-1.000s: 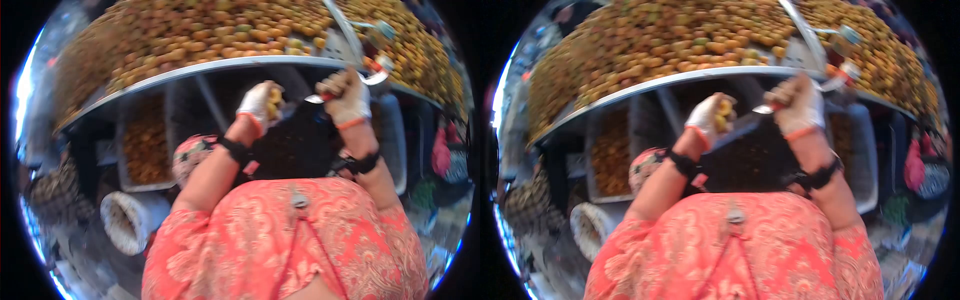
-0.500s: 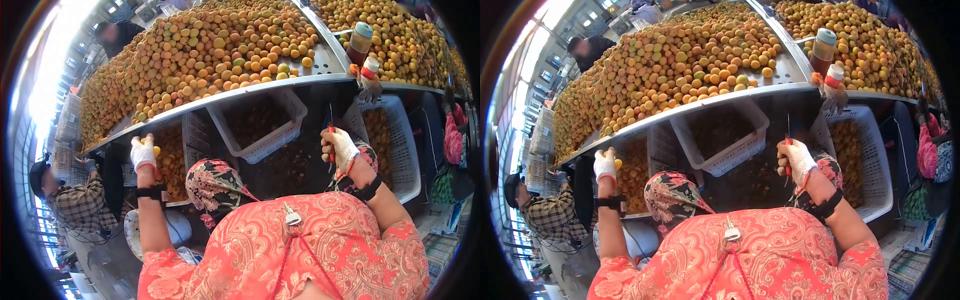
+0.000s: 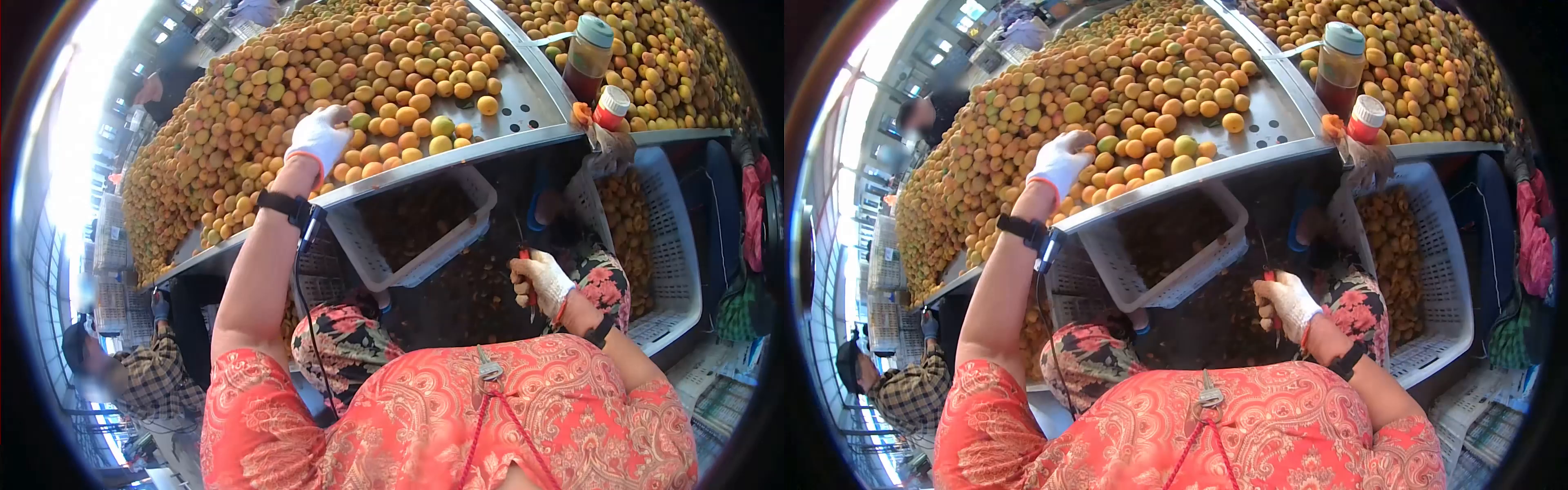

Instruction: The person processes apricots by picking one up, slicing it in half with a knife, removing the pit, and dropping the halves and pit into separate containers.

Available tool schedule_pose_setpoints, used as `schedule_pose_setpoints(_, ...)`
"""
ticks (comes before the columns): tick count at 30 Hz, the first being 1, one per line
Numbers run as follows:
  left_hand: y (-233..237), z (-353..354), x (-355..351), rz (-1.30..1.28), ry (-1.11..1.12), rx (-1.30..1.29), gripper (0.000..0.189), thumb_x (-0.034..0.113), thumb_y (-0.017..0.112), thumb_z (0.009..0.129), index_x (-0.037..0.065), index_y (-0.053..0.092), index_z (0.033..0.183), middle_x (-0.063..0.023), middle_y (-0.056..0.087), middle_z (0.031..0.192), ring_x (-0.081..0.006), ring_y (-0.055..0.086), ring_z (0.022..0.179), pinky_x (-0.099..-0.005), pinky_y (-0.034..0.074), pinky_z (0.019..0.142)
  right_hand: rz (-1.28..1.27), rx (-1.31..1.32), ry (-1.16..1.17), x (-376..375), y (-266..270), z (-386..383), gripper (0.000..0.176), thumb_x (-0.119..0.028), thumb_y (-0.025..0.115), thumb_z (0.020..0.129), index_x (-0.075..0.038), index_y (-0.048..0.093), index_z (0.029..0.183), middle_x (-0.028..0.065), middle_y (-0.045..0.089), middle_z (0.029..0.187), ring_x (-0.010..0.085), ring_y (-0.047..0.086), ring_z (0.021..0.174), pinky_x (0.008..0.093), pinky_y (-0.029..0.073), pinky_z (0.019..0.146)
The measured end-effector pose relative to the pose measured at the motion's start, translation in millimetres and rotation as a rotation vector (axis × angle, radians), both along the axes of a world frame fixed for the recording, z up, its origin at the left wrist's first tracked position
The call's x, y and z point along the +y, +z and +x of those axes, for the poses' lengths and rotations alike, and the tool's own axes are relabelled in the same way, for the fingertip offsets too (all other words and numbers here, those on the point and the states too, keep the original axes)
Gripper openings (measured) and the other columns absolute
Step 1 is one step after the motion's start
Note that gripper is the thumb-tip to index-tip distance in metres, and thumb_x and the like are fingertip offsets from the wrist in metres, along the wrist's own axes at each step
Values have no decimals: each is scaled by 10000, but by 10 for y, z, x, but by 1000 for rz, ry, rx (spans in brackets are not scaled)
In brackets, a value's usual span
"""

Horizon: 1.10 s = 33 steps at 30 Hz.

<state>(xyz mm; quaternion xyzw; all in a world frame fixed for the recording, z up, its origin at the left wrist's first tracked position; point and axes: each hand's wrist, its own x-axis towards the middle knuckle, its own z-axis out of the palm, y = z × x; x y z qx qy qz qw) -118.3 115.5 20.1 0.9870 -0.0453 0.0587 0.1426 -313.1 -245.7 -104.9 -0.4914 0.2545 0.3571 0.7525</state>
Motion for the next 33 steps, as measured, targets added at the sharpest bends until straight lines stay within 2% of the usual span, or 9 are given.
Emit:
schedule_pose_setpoints(5, -210, 385, -342, -138, -108, 149, 388, 109, 644, 809, 55, 658, 1193, -111, 688, 1176, -224, 649, 1096, -302, 492, 966, -12, 60, -39, -59, -26, 132, 120, -103, 599, 892, -124, 482, 891, 12, 464, 710, 69, 358, 481, 267, 305, 438)
schedule_pose_setpoints(10, -394, 522, -739, 295, -312, 105, 465, 88, 659, 767, 172, 642, 1224, -137, 654, 1158, -338, 625, 1063, -398, 509, 923, 12, 80, 18, -68, -86, 187, 109, -138, 594, 884, -106, 511, 947, 12, 475, 745, 84, 386, 500, 268, 326, 433)
schedule_pose_setpoints(18, -513, 692, -890, 474, -260, 261, 393, 111, 606, 810, 160, 627, 1200, -164, 660, 1128, -347, 617, 1076, -424, 490, 923, -13, -26, 86, -55, 26, 183, 134, -193, 596, 891, -101, 502, 913, 14, 470, 694, 89, 368, 466, 273, 299, 413)
schedule_pose_setpoints(21, -278, 512, -953, 280, -107, 179, 332, 168, 615, 837, 117, 643, 1164, -157, 667, 1100, -342, 642, 1028, -396, 506, 900, -79, -108, 42, -114, 120, 127, 142, -210, 584, 902, -91, 508, 919, 19, 485, 680, 100, 390, 449, 269, 310, 398)
schedule_pose_setpoints(22, -212, 396, -889, 28, -181, 21, 350, 165, 642, 829, 87, 642, 1169, -140, 673, 1057, -293, 658, 991, -359, 518, 872, -88, -188, -18, -144, 154, 133, 142, -217, 570, 922, -87, 512, 930, 20, 492, 680, 102, 408, 449, 266, 327, 397)
schedule_pose_setpoints(24, 143, -79, -996, -715, -87, 282, 357, 98, 651, 885, -4, 586, 1221, -79, 649, 971, -121, 607, 739, -252, 511, 654, -77, -370, -85, -169, 180, 86, 186, -266, 524, 995, -82, 526, 968, 18, 506, 677, 103, 451, 450, 254, 376, 400)
schedule_pose_setpoints(26, 280, -595, -1050, -1293, -201, 391, 359, 99, 657, 905, -25, 567, 1230, -82, 643, 963, -112, 588, 690, -229, 487, 605, 0, -492, -81, -157, 281, 52, 257, -326, 502, 1025, -75, 528, 972, 9, 496, 665, 88, 449, 456, 240, 387, 406)
schedule_pose_setpoints(32, 317, -1878, -1321, -1579, -206, 445, 577, 45, 619, 809, -32, 464, 1360, -235, 616, 1156, -207, 608, 772, -305, 512, 702, -92, -840, 164, -126, 912, -88, 230, -273, 480, 1040, -57, 549, 1009, -37, 483, 664, 45, 424, 532, 214, 397, 483)
schedule_pose_setpoints(33, 312, -2024, -1375, -1713, -196, 442, 521, 7, 660, 812, -24, 491, 1303, -122, 598, 1010, -171, 620, 761, -290, 528, 665, -133, -877, 205, -111, 1029, -138, 226, -264, 485, 1040, -49, 551, 1023, -43, 494, 677, 45, 427, 562, 213, 396, 511)
